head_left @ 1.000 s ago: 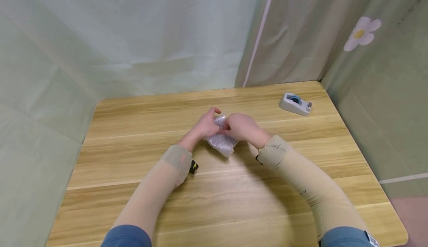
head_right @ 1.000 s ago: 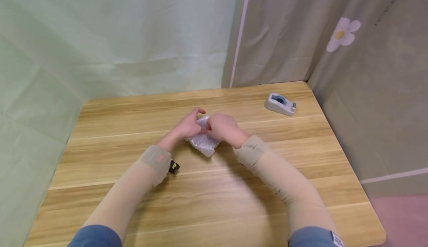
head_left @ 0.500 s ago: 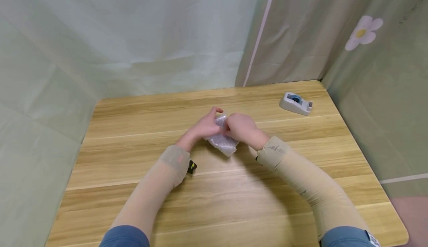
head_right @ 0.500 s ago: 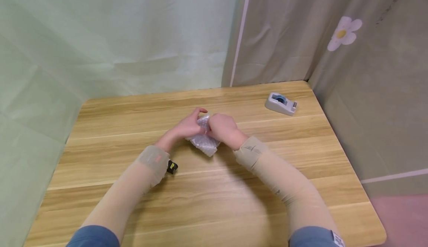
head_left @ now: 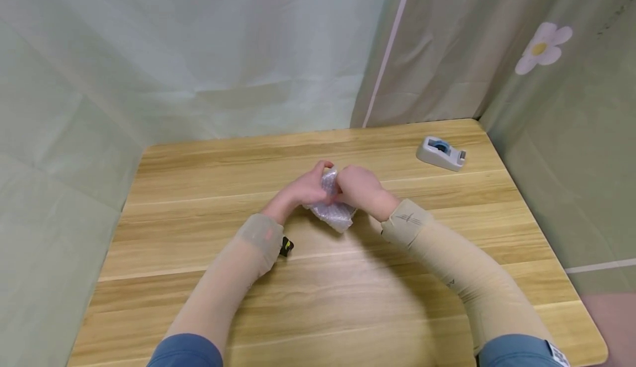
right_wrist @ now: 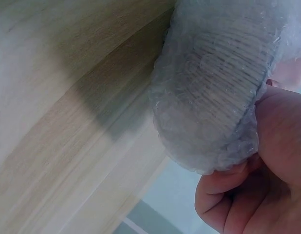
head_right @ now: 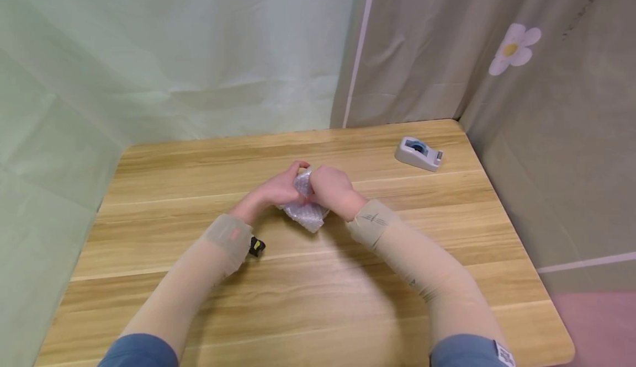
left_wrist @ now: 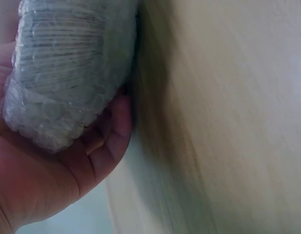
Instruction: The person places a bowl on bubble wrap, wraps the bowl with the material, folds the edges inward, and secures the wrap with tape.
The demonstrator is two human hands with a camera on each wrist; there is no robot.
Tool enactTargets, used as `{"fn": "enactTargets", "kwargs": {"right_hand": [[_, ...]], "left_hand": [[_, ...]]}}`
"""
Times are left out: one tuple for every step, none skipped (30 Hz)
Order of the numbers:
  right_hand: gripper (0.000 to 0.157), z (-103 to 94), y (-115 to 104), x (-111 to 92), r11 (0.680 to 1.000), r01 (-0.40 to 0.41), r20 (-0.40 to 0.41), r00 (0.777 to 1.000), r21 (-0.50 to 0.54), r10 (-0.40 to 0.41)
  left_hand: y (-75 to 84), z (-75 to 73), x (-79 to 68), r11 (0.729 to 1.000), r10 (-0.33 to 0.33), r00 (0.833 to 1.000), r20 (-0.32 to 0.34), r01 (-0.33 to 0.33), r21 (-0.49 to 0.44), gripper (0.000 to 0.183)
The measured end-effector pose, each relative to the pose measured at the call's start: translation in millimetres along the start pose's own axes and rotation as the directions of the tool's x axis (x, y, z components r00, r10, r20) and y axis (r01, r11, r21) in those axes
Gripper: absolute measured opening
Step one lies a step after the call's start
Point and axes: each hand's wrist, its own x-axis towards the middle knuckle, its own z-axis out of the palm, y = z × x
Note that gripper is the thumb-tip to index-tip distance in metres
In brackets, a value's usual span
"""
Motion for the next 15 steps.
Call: {"fn": "enactTargets", "kwargs": {"right_hand": [[0.031, 0.2, 0, 0, 1.0, 0.0, -0.004, 1.0, 0.001, 0.0], [0.031, 0.5, 0, 0, 1.0, 0.0, -0.007, 1.0, 0.0, 0.0], [0.031, 0.9, 0, 0, 1.0, 0.002, -0.009, 1.0, 0.0, -0.002], [0.031, 1.3, 1, 0, 1.0, 0.005, -0.012, 1.0, -0.003, -0.005], [0.031, 1.7, 1, 0, 1.0, 0.01, -0.014, 1.0, -0.004, -0.01], [0.031, 2.0, 2, 1, 1.0, 0.016, -0.015, 1.0, -0.005, -0.016], [0.03, 2.1, 3, 1, 1.0, 0.024, -0.014, 1.0, -0.004, -0.024], [0.028, 1.9, 4, 1, 0.999, 0.04, -0.014, 0.999, -0.001, -0.04], [0.025, 1.6, 6, 2, 0.998, 0.061, -0.013, 0.998, 0.006, -0.061], [0.022, 0.4, 7, 1, 0.996, 0.083, -0.013, 0.997, 0.017, -0.082], [0.019, -0.8, 8, 1, 0.994, 0.102, -0.012, 0.995, 0.026, -0.102], [0.016, -2.2, 9, 1, 0.993, 0.116, -0.006, 0.993, 0.034, -0.116], [0.014, -3.5, 9, 0, 0.991, 0.124, 0.001, 0.992, 0.041, -0.124], [0.013, -4.5, 10, 0, 0.991, 0.129, 0.004, 0.992, 0.045, -0.129], [0.013, -5.3, 10, -1, 0.991, 0.125, 0.007, 0.992, 0.048, -0.126]], "left_hand": [[1.0, 0.1, -0.1, 1.0, -0.006, 1.0, 0.002, 0.006, 0.002, 0.107], [2.3, 0.3, -0.3, 1.0, -0.012, 1.0, 0.004, 0.012, 0.007, 0.108], [3.5, 0.3, -0.5, 1.0, -0.021, 1.0, 0.004, 0.021, 0.016, 0.109], [5.0, 0.6, -0.8, 0.999, -0.03, 1.0, 0.005, 0.03, 0.022, 0.11], [6.9, 0.6, -1.2, 0.999, -0.041, 0.999, 0.005, 0.04, 0.031, 0.111], [8.3, 0.6, -1.4, 0.998, -0.05, 0.999, 0.006, 0.049, 0.042, 0.111], [10.2, 0.6, -2.0, 0.997, -0.061, 0.998, 0.006, 0.061, 0.053, 0.111], [11.4, 0.5, -2.3, 0.995, -0.072, 0.997, 0.005, 0.072, 0.064, 0.111], [12.4, 0.5, -2.6, 0.994, -0.083, 0.997, 0.006, 0.082, 0.074, 0.112], [13.6, 0.6, -2.8, 0.992, -0.094, 0.996, 0.007, 0.094, 0.081, 0.112], [14.2, 0.5, -2.8, 0.991, -0.104, 0.995, 0.008, 0.103, 0.086, 0.113], [14.9, 0.3, -3.0, 0.99, -0.112, 0.994, 0.009, 0.111, 0.089, 0.113], [15.7, 0.1, -3.3, 0.989, -0.121, 0.993, 0.011, 0.12, 0.091, 0.114], [16.3, 0.1, -3.3, 0.988, -0.126, 0.992, 0.012, 0.124, 0.092, 0.115], [16.8, 0.1, -3.2, 0.988, -0.128, 0.992, 0.013, 0.127, 0.093, 0.115]]}}
